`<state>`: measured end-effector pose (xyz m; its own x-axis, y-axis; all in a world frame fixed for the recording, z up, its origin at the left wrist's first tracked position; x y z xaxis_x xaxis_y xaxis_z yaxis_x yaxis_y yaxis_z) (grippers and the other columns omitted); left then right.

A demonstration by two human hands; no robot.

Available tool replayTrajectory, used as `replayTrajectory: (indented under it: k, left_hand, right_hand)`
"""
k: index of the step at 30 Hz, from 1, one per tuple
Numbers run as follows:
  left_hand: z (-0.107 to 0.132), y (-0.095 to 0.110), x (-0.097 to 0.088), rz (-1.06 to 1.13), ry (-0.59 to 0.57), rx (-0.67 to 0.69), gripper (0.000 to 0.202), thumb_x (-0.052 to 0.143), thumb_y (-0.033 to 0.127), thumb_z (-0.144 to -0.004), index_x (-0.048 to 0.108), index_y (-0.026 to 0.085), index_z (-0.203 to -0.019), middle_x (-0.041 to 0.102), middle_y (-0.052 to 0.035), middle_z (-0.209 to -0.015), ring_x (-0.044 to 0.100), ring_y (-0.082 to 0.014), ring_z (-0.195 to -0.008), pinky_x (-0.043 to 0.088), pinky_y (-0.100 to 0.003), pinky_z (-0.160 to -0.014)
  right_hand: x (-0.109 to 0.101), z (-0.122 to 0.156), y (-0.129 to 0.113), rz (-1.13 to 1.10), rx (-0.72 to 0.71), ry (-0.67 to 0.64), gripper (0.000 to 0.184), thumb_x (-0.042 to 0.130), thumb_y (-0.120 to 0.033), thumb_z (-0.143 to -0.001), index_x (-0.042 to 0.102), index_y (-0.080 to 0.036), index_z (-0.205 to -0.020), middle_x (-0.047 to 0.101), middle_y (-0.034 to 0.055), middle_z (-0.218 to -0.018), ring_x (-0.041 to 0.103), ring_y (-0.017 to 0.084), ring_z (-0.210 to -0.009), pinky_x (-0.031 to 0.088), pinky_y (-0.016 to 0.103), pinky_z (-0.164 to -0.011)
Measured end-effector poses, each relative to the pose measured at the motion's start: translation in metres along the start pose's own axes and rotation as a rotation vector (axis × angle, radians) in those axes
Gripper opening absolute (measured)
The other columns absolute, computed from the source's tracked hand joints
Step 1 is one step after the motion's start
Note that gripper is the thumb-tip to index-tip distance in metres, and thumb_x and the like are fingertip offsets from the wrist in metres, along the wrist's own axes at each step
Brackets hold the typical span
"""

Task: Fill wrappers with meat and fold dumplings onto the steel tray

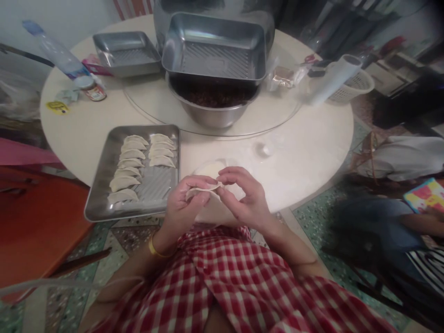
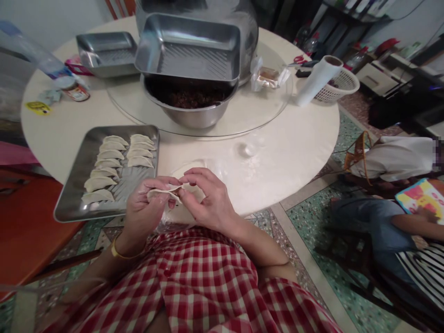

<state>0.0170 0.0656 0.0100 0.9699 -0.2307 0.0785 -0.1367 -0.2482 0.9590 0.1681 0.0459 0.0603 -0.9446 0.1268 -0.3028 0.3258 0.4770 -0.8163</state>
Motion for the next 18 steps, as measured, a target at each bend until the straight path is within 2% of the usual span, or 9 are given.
replayTrajectory:
  k: [5, 10, 18]
  left_hand:
    - [-0.001, 0.008, 0.006, -0.12, -0.079, 0.061, 0.009, 0.062, 0.017, -0.086, 0.065, 0.023, -0.091, 0.07, -0.0029, -0.104, 0.065, -0.0125, -0.078, 0.051, -0.024, -0.065]
    - [-0.003, 0.018, 0.011, -0.212, -0.105, 0.069, 0.01, 0.06, 0.013, -0.085, 0.063, 0.022, -0.087, 0.069, -0.003, -0.104, 0.065, -0.0146, -0.087, 0.052, -0.027, -0.073]
    - [-0.002, 0.028, 0.015, -0.254, -0.085, 0.153, 0.008, 0.062, 0.014, -0.084, 0.06, 0.021, -0.086, 0.069, -0.0037, -0.099, 0.066, -0.0151, -0.086, 0.053, -0.027, -0.072]
  right_hand:
    - [-0.002, 0.002, 0.009, 0.003, 0.077, 0.056, 0.006, 0.061, -0.021, -0.086, 0.066, -0.022, -0.082, 0.068, 0.0035, -0.095, 0.066, 0.015, -0.09, 0.056, 0.031, -0.078]
    - [0.001, 0.004, 0.004, -0.057, 0.008, 0.004, 0.007, 0.061, -0.019, -0.087, 0.067, -0.023, -0.087, 0.067, 0.0037, -0.098, 0.065, 0.014, -0.094, 0.056, 0.032, -0.084]
    - [0.002, 0.006, -0.007, -0.06, -0.066, -0.041, 0.012, 0.058, -0.016, -0.09, 0.067, -0.022, -0.095, 0.066, 0.0061, -0.103, 0.065, 0.016, -0.101, 0.056, 0.035, -0.089]
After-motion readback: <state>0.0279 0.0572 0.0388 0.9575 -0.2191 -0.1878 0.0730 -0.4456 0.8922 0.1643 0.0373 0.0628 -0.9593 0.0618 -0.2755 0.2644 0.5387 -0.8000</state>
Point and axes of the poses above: each hand's wrist, its own z-axis away from the middle knuckle, its own x-axis out of the palm, y = z × x, the point moved 8 cm from there along -z, towards the middle knuckle
